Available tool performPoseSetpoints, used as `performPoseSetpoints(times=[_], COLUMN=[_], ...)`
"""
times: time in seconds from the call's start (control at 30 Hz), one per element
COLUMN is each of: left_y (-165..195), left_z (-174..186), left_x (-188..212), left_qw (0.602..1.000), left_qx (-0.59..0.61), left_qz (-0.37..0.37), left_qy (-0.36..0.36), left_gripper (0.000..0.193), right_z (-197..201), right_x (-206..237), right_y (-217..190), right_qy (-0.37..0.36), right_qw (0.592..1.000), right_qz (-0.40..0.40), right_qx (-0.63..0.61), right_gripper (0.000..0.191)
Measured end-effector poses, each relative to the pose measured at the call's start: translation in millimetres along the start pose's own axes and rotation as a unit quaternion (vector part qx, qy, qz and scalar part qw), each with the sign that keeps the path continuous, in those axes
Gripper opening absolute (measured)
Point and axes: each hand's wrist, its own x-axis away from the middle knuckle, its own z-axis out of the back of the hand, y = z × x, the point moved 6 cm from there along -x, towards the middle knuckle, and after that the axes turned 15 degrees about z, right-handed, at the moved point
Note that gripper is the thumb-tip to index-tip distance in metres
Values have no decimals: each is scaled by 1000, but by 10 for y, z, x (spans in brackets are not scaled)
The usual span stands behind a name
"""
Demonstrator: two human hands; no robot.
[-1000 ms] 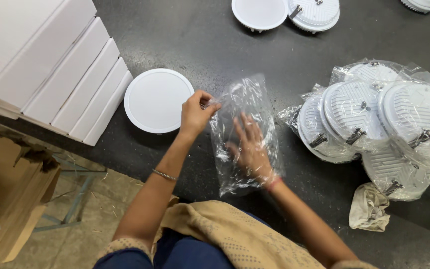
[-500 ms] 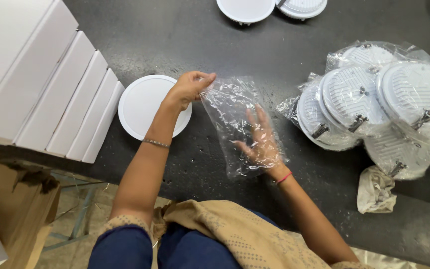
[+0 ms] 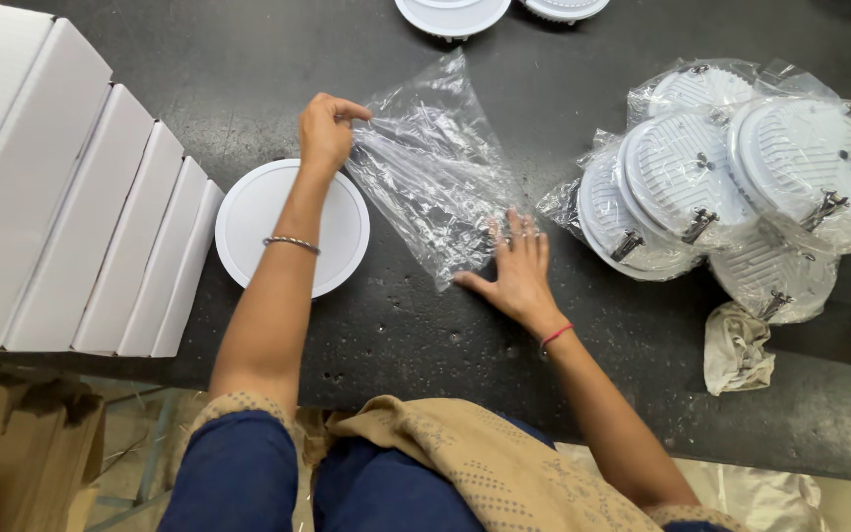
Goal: The person wipes round LED panel light covers with a cloth, places each panel into a clear plastic bag, wraps and seals the bag around it, and stacks the wrapped panels with others on the workbench. They occasionally reach into a bag on the floor for more plastic bags and handle cardboard boxes beside the bench.
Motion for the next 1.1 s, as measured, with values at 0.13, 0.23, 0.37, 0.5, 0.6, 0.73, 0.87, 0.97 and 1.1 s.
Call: performPoseSetpoints(times=[0.13, 0.23, 0.37, 0.5, 0.6, 0.73, 0.87, 0.97, 1.1], left_y=[-89, -162, -42, 130, 173, 87, -22, -178, -296], left_z=[43, 69, 42, 64, 162, 392, 500, 497, 452], left_x=[-94, -175, -190, -140, -97, -113, -125, -128, -132], left_qw=[995, 992, 988, 980, 970, 973, 981, 983, 981], left_qx=[-70, -95, -99, -130, -155, -148, -119, -122, -154], left_qz=[-49, -20, -29, -30, -21, 35, 20, 8, -47], left_qy=[-45, -84, -119, -148, -186, -172, -150, -138, -109], left_gripper=[37, 33, 37, 39, 42, 39, 41, 44, 53], right_z=[238, 394, 255, -129, -270, -317, -169, 152, 663], right_x=[76, 221, -44, -715, -947, -770, -291, 201, 776], right_y=[-125, -498, -1487, -1715, -1681, -1620, -1310, -851, -419], right_qy=[14, 88, 65, 21, 37, 48, 16, 3, 5], right_qw=[998, 990, 962, 936, 924, 909, 901, 917, 968], right_qz=[-51, -71, 245, 352, 380, 415, 428, 387, 251], right_qx=[27, -79, -97, 11, -5, 1, -66, -100, -17], right_gripper=[80, 36, 39, 57, 51, 49, 48, 47, 53])
